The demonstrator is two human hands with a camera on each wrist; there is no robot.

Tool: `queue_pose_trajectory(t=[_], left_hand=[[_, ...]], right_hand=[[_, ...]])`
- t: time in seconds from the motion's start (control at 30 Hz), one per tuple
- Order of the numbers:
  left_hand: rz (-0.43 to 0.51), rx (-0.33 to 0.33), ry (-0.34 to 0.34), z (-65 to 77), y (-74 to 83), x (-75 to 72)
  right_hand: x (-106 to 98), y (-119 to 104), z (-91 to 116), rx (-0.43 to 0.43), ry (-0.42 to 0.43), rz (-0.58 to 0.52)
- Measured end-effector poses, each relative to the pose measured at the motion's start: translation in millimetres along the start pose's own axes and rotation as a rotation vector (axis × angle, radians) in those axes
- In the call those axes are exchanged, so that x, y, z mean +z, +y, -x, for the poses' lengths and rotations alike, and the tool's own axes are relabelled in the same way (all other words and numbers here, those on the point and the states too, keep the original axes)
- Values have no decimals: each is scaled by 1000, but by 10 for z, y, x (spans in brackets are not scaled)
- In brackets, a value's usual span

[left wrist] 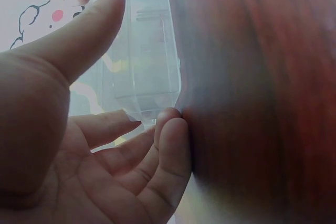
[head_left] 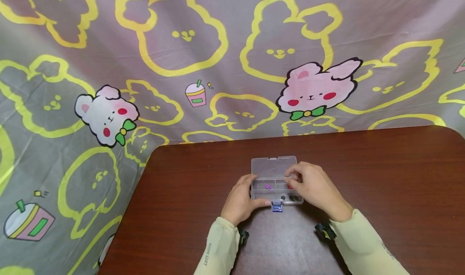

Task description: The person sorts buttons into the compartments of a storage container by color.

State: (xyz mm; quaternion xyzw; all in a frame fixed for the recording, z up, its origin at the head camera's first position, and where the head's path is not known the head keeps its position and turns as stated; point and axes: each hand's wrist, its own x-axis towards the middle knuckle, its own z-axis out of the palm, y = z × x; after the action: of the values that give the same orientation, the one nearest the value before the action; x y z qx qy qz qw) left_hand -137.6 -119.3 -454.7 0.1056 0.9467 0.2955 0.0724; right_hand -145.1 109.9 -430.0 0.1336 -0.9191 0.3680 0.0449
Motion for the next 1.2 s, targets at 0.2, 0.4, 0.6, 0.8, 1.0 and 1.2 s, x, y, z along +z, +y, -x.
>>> queue_pose_trajectory(t=[0.2, 0.4, 0.6, 0.8, 1.0, 1.2], left_hand=[[4, -4, -2, 3, 1, 5], [10, -17, -5, 3, -4, 2], [10, -30, -12, 3, -8, 2], [5, -22, -10, 1, 8, -9], [11, -27, -15, 14, 12, -19], [20, -27, -14, 17, 12, -19]], right_hand=[[-74, 32, 45, 2, 13, -4], [-143, 76, 90, 6, 16, -1], [-192, 127, 128, 15, 21, 23], [-271, 187, 170, 39, 2, 27], [-333, 264, 221, 49, 13, 56], [-350, 309, 254, 57, -2, 52]])
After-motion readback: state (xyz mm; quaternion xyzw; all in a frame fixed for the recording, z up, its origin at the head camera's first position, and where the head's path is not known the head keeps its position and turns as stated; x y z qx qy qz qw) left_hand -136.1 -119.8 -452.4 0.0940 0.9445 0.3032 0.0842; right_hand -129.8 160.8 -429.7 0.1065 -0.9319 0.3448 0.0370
